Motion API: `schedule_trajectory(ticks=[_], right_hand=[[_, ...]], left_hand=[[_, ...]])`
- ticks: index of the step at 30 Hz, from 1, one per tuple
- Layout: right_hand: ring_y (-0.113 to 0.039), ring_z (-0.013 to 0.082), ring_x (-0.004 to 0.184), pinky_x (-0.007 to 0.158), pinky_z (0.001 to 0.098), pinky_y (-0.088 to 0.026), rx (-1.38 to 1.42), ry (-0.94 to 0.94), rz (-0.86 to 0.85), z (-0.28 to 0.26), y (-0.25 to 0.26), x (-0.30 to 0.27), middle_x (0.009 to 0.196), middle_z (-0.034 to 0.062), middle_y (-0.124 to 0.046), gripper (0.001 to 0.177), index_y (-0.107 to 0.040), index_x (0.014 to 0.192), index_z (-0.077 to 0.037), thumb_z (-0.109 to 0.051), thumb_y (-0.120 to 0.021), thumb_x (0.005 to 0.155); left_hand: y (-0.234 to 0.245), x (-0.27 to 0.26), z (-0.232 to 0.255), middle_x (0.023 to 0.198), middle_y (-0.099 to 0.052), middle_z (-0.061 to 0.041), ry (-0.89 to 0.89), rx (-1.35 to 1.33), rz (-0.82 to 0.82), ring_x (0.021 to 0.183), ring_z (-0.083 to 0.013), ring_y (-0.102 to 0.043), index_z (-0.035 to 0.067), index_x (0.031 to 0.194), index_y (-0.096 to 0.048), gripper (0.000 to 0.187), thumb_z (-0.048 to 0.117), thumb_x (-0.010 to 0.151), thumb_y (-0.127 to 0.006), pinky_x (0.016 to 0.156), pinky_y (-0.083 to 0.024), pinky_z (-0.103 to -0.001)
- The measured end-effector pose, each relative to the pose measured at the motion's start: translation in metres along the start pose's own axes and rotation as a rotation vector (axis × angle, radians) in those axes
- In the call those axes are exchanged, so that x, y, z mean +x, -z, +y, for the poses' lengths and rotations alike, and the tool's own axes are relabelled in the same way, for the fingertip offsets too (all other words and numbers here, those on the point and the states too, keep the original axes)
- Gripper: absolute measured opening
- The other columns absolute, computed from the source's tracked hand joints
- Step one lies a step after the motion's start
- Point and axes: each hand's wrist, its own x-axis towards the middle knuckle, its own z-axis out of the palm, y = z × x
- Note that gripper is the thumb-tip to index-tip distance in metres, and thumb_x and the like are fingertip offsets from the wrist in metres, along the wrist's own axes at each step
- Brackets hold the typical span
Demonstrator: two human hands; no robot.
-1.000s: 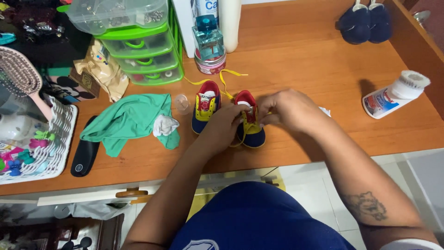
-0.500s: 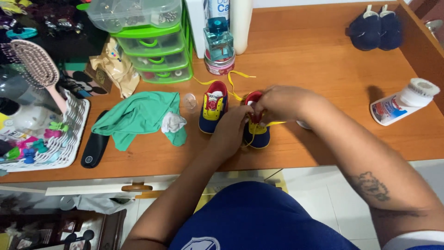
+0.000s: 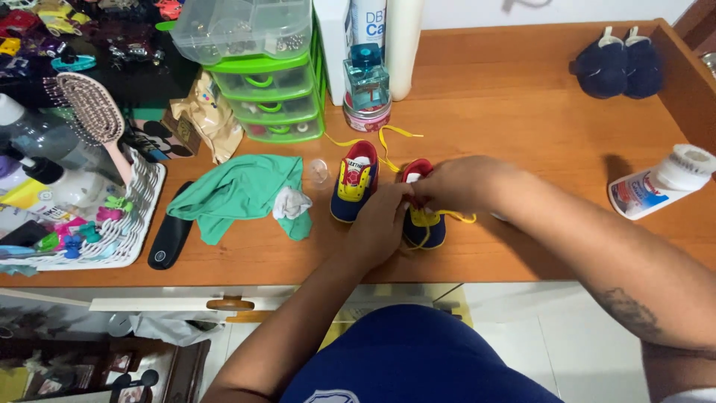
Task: The person cleans the soles and sides of shoes with a specialized cleaning product and a cloth, then threads a yellow lace through one of the shoes.
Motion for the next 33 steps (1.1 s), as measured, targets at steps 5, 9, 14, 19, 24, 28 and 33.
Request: schedule_trajectory(ticks=[5,9,14,19,24,28,33], right_hand=[[-0.068,0.0215,0.095,0.079,0.0358,-0.053,0.184,0.388,0.062,0.027,-0.010,0.016,0.101,0.0010,-0.071,0.027,-0.061,0.109,-0.021,-0.023,-0.064,0.082],[-0.068,0.0229,0.097,0.083,0.0358,-0.052,0.189,0.274,0.034,0.033,-0.016,0.022,0.102,0.0036,-0.072,0.033,-0.061,0.110,-0.019,-0.026,-0.071,0.080],[-0.067,0.0248,0.100,0.086,0.0381,-0.051,0.111,0.092,0.026,0.005,-0.005,0.013,0.108,0.0039,-0.070,0.034,-0.061,0.118,-0.025,-0.033,-0.063,0.085],[-0.066,0.0256,0.100,0.082,0.0413,-0.054,-0.143,-0.008,0.076,-0.024,0.000,0.000,0.106,0.0025,-0.070,0.047,-0.059,0.122,-0.030,-0.033,-0.072,0.077],[-0.069,0.0230,0.098,0.081,0.0392,-0.055,-0.190,-0.060,-0.002,-0.033,0.011,-0.005,0.103,0.0017,-0.072,0.055,-0.058,0.123,-0.033,-0.031,-0.077,0.071],[-0.069,0.0234,0.096,0.079,0.0406,-0.055,-0.205,-0.047,0.043,-0.029,0.005,0.003,0.101,0.0015,-0.071,0.046,-0.060,0.117,-0.028,-0.028,-0.075,0.073],[-0.067,0.0270,0.092,0.078,0.0412,-0.053,0.032,0.020,0.275,-0.006,-0.015,0.012,0.095,0.0048,-0.071,0.033,-0.063,0.105,-0.021,-0.026,-0.074,0.075]], left_hand=[[0.000,-0.002,0.005,0.104,-0.060,-0.018,-0.022,0.006,-0.012,0.101,-0.0368,-0.058,0.005,0.113,-0.053,0.018,0.003,0.095,-0.053,0.086,-0.047,-0.043],[0.001,0.000,0.009,0.105,-0.061,-0.017,-0.041,0.032,-0.025,0.102,-0.0370,-0.058,0.005,0.117,-0.054,0.023,0.003,0.095,-0.052,0.087,-0.047,-0.044],[0.001,-0.002,0.013,0.108,-0.060,-0.017,-0.092,0.058,-0.012,0.101,-0.0371,-0.058,0.005,0.120,-0.053,0.027,0.004,0.094,-0.053,0.086,-0.047,-0.045],[0.003,0.001,0.023,0.094,-0.064,-0.014,0.006,0.066,-0.052,0.090,-0.0338,-0.062,0.005,0.104,-0.059,0.017,0.011,0.088,-0.061,0.079,-0.049,-0.044],[0.006,0.005,0.030,0.089,-0.065,-0.013,0.010,0.127,-0.041,0.086,-0.0327,-0.063,0.005,0.099,-0.061,0.023,0.021,0.084,-0.069,0.075,-0.049,-0.044],[0.008,0.003,0.034,0.108,-0.058,-0.017,-0.072,0.193,0.010,0.100,-0.0361,-0.056,0.004,0.110,-0.057,0.054,0.035,0.072,-0.078,0.086,-0.047,-0.047],[0.006,0.001,0.025,0.137,-0.039,-0.025,0.009,0.099,-0.057,0.126,-0.0423,-0.044,0.003,0.123,-0.049,0.081,0.039,0.062,-0.088,0.100,-0.044,-0.046]])
